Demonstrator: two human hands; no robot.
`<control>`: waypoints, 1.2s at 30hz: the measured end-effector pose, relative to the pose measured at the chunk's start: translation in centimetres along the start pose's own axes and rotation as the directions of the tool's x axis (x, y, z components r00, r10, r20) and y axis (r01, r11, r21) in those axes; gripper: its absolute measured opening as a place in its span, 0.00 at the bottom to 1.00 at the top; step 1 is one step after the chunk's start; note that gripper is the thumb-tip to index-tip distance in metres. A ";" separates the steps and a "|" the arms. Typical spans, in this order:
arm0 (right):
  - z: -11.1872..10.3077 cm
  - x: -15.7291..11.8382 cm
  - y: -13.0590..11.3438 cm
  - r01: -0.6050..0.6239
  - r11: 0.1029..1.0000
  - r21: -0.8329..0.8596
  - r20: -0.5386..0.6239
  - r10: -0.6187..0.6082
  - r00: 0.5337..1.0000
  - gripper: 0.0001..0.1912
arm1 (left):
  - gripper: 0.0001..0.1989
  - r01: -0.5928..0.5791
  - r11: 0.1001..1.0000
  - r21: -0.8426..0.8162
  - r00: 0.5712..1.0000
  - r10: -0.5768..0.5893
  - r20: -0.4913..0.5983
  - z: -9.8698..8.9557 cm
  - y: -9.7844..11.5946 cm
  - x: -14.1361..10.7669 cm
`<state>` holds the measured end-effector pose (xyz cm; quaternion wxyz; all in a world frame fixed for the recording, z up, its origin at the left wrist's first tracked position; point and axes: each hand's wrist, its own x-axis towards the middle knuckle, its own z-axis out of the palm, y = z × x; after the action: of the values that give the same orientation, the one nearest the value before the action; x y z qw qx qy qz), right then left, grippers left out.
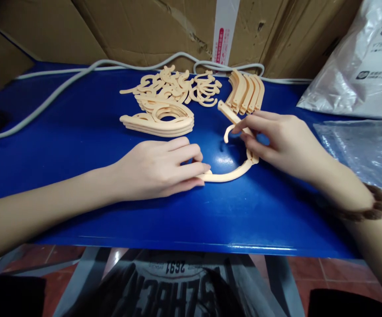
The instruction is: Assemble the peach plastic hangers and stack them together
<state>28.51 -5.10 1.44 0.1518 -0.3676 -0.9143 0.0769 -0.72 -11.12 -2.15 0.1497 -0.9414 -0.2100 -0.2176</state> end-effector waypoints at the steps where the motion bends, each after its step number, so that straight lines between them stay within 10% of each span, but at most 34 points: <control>1: 0.0 0.0 0.0 0.011 1.000 0.012 0.024 -0.012 1.000 0.17 | 0.09 -0.005 1.000 0.015 1.000 0.005 -0.003 0.1 -0.1 0.0; 36: 1.2 -0.4 -3.0 0.299 0.949 0.099 0.148 -0.311 0.939 0.22 | 0.18 0.182 0.982 -0.057 0.983 -0.183 -0.025 0.6 -0.3 -0.2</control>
<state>26.43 -7.63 0.97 0.1011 -0.2081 -0.9659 0.1163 -0.85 -10.68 -2.66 0.1066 -0.9185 -0.2870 -0.2503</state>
